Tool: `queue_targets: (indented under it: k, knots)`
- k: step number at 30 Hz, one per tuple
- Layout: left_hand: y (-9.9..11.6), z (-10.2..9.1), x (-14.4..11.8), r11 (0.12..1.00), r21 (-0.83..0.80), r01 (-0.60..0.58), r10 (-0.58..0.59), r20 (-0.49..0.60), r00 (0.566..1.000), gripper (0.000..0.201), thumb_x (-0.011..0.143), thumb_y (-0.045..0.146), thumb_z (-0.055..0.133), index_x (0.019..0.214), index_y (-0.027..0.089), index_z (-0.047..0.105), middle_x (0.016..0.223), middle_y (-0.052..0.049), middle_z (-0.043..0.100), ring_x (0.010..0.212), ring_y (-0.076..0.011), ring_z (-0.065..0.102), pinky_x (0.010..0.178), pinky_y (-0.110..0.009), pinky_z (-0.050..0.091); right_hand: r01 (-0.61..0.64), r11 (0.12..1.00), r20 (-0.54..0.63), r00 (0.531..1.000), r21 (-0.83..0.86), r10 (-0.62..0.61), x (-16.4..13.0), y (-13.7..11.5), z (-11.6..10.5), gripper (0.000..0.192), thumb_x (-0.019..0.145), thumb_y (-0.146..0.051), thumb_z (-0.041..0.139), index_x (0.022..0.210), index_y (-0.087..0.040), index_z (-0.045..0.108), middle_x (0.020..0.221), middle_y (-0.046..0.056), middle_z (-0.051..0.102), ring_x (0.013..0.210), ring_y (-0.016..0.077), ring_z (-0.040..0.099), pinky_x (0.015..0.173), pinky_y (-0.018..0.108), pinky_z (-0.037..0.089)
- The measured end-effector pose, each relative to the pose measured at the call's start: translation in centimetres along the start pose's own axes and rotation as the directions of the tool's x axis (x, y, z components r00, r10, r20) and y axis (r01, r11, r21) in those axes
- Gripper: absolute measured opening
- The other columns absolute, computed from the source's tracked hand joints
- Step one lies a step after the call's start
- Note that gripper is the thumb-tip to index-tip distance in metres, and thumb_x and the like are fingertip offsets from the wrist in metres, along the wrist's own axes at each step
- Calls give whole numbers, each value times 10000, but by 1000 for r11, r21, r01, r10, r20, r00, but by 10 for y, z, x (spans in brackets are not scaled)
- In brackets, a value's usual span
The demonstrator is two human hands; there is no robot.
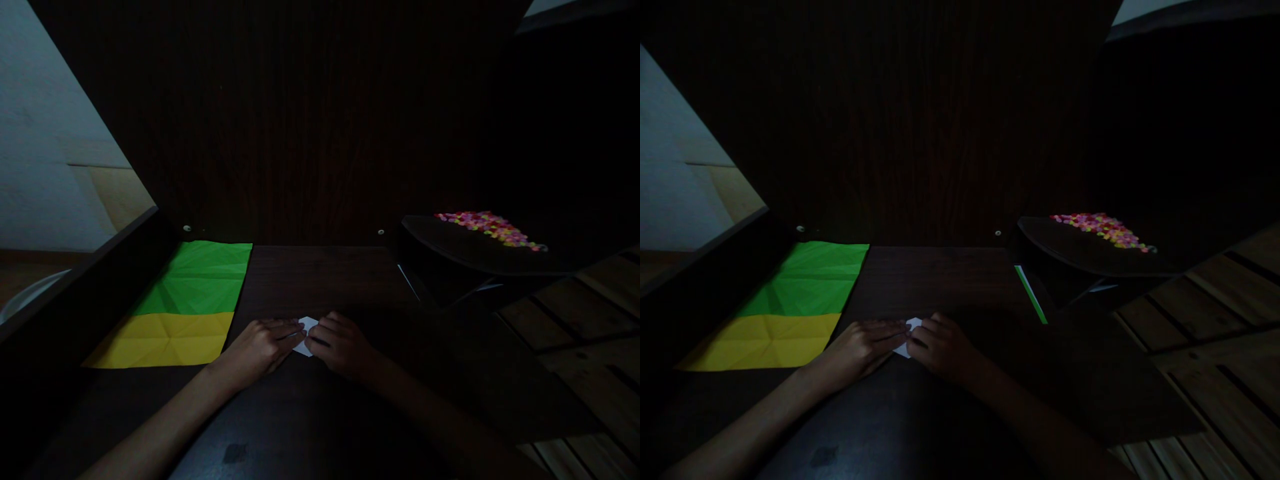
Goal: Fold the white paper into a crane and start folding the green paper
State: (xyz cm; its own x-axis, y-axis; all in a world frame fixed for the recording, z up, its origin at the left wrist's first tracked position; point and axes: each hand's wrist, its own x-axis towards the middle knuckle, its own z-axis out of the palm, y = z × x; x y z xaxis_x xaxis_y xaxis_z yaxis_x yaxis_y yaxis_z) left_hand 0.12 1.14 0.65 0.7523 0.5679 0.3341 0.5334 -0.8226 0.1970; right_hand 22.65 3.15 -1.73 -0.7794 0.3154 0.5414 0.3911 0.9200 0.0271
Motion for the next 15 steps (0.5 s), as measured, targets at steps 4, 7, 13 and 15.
queue_targets:
  k: [4, 7, 13, 15]
  knots:
    - [1, -4, -1, 1000, -29, 9, -8, 46, 999, 314, 944, 205, 517, 1235, 161, 624, 1248, -141, 660, 1120, -259, 648, 950, -409, 540, 6, 1000, 22, 1000, 1, -6, 1, 4, -3, 197, 933, -118, 501, 831, -205, 645, 807, 32, 660, 757, 186, 540, 729, 331, 400]
    - [1, -5, -2, 999, -32, 3, -2, 32, 999, 321, 946, 206, 520, 1250, 189, 620, 1264, -126, 651, 1152, -257, 628, 979, -424, 521, 0, 999, 57, 998, 32, -2, 1, 6, -6, 120, 924, -179, 543, 912, -206, 659, 880, 55, 672, 812, 204, 547, 744, 341, 415]
    - [3, -9, -2, 995, -73, 60, -57, 41, 998, 300, 934, 328, 566, 1190, 204, 662, 1284, -114, 640, 1168, -287, 603, 1007, -458, 474, -86, 974, 63, 995, 208, 74, 1, 4, -14, 263, 853, -445, 660, 973, -212, 678, 1003, 77, 660, 921, 226, 553, 820, 372, 447]
    - [4, -10, -1, 992, -97, 83, -81, 26, 996, 279, 939, 325, 560, 1170, 218, 674, 1282, -104, 641, 1162, -284, 595, 994, -455, 470, -110, 961, 57, 993, 252, 99, 1, 5, -16, 225, 862, -407, 659, 1000, -232, 688, 1024, 69, 653, 951, 224, 547, 844, 381, 451]
